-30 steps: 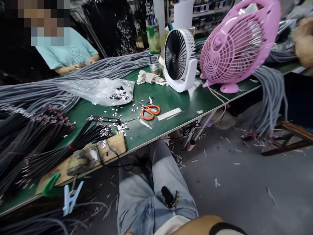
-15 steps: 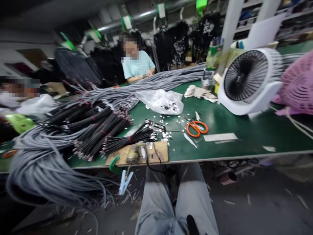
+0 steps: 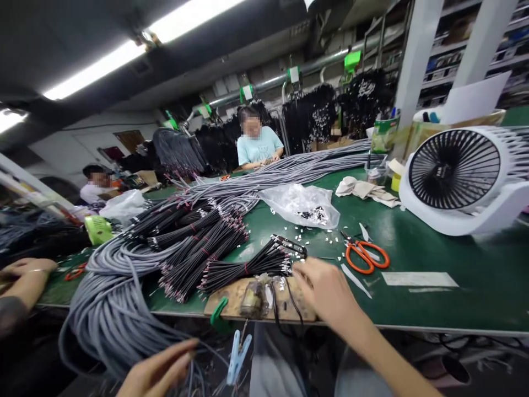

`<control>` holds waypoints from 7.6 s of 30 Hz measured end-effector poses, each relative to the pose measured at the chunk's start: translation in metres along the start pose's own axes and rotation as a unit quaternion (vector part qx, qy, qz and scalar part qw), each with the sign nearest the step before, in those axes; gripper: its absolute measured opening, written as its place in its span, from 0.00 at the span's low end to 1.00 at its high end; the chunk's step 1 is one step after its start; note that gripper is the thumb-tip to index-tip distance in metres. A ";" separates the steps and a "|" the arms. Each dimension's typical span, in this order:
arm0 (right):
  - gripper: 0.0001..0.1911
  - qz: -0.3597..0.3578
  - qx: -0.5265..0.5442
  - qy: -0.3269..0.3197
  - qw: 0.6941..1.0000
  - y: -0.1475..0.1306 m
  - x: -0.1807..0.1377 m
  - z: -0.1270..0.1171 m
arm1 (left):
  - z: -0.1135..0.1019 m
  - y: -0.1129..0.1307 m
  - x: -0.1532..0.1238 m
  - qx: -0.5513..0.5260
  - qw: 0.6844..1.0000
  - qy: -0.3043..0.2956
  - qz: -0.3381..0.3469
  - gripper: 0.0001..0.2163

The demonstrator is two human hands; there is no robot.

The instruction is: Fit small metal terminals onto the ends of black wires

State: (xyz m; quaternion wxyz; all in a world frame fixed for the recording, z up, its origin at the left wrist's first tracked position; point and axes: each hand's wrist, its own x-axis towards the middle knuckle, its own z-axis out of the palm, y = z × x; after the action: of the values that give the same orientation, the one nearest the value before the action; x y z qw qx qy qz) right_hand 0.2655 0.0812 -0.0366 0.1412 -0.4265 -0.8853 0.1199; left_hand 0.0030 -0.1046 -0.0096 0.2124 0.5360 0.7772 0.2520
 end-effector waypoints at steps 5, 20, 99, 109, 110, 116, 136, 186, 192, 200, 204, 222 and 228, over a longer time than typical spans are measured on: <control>0.22 0.017 -0.043 0.005 0.999 0.005 0.077 -0.016 | 0.017 0.075 0.092 -0.033 0.984 0.054 0.165 0.16; 0.13 0.073 -0.026 0.071 0.994 0.003 0.069 -0.019 | 0.082 0.099 0.200 -0.081 0.970 -0.140 0.181 0.13; 0.14 0.061 0.319 0.206 0.923 0.001 0.062 -0.009 | 0.064 0.104 0.182 -0.390 0.875 -0.237 0.162 0.18; 0.12 0.017 0.366 0.176 0.914 -0.009 0.064 -0.001 | 0.069 0.104 0.175 -0.385 0.868 -0.273 0.157 0.16; 0.12 0.015 0.370 0.172 0.913 -0.010 0.063 -0.001 | 0.070 0.104 0.176 -0.387 0.871 -0.261 0.157 0.14; 0.14 -0.005 0.301 0.227 0.926 -0.018 0.059 -0.018 | 0.072 0.105 0.181 -0.405 0.891 -0.171 0.114 0.15; 0.13 0.052 0.298 0.191 0.934 -0.008 0.065 -0.001 | 0.077 0.101 0.179 -0.344 0.919 -0.155 0.113 0.14; 0.15 0.069 0.312 0.193 0.928 -0.003 0.060 -0.007 | 0.067 0.102 0.178 -0.387 0.883 -0.218 0.152 0.17; 0.13 0.043 0.366 0.177 0.913 -0.008 0.063 -0.005 | 0.068 0.102 0.174 -0.371 0.875 -0.276 0.143 0.18; 0.12 0.025 0.416 0.175 0.892 -0.011 0.062 -0.008 | 0.067 0.102 0.174 -0.375 0.873 -0.276 0.147 0.19; 0.13 0.030 0.384 0.167 0.908 -0.007 0.062 -0.001 | 0.068 0.103 0.172 -0.368 0.877 -0.269 0.153 0.17; 0.15 0.118 0.074 0.340 0.930 0.021 0.056 -0.019 | 0.078 0.094 0.191 -0.328 0.924 -0.152 0.121 0.17; 0.14 -0.019 0.153 0.181 0.971 -0.007 0.059 -0.003 | 0.076 0.091 0.189 -0.236 0.952 -0.135 0.140 0.17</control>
State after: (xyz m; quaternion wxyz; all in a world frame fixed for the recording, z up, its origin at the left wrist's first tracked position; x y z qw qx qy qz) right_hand 0.2265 0.1243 -0.0226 0.3646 -0.3977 -0.8241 0.1724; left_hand 0.0513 0.1125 -0.0243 0.3982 0.6031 0.5769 0.3805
